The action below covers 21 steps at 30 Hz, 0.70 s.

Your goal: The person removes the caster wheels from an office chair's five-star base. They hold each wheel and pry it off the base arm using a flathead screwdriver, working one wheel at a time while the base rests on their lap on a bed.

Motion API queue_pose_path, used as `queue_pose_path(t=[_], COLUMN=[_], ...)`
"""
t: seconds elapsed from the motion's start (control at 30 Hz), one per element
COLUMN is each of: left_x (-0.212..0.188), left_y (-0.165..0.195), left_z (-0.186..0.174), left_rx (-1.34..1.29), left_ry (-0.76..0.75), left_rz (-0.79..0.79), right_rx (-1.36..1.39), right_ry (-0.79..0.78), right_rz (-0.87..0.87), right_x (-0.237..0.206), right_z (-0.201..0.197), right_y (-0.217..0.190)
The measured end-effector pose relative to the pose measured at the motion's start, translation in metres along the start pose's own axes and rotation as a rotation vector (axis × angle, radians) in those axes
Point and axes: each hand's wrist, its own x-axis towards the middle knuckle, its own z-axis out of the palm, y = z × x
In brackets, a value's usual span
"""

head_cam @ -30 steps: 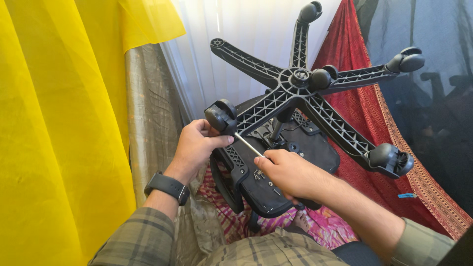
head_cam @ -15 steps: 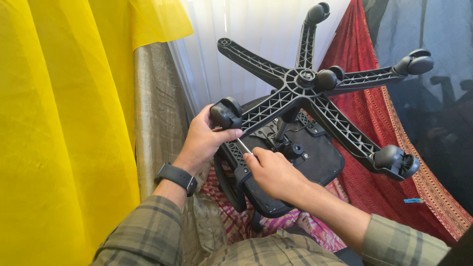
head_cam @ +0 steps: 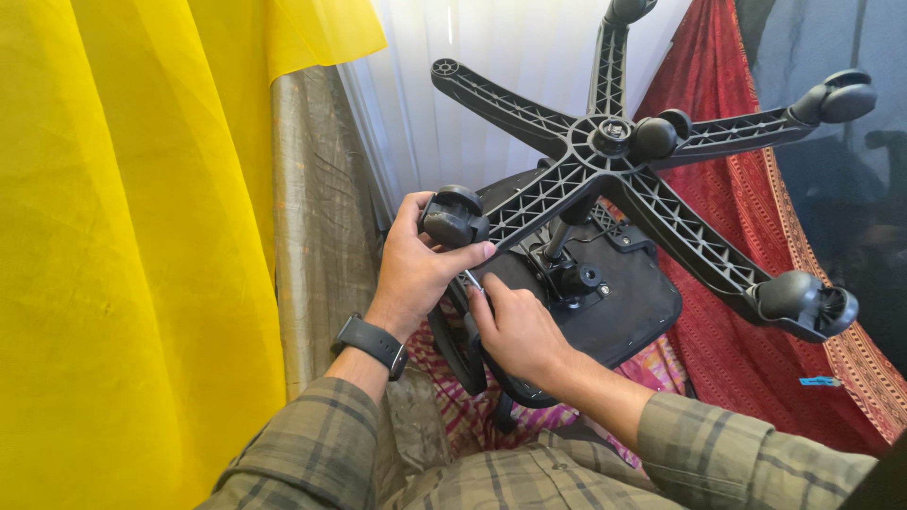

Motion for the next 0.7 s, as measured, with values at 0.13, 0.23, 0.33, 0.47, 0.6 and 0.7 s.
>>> queue_pose_path(t=[0.13, 0.23, 0.33, 0.47, 0.6, 0.7], left_x=[0.001, 0.0, -0.002, -0.007, -0.01, -0.011], left_y=[0.001, 0.001, 0.001, 0.0, -0.004, -0.007], left_z=[0.004, 0.004, 0.006, 0.01, 0.017, 0.019], left_rx=[0.111, 0.187, 0.323, 0.347, 0.402, 0.402], left_ry=[0.048, 0.083, 0.137, 0.194, 0.228, 0.206], left_rz=[0.054, 0.029, 0.101, 0.121, 0.22, 0.227], right_rx=[0.075, 0.076, 0.071, 0.106, 0.128, 0.155], right_ry=[-0.008, -0.037, -0.019, -0.046, -0.014, -0.008], right_rz=[-0.003, -0.02, -0.079, 0.055, 0.102, 0.12], right_x=[0.005, 0.003, -0.01, -0.025, -0.025, -0.022], right_z=[0.009, 0.009, 0.002, -0.006, -0.008, -0.005], right_y=[0.009, 0.016, 0.021, 0.02, 0.018, 0.017])
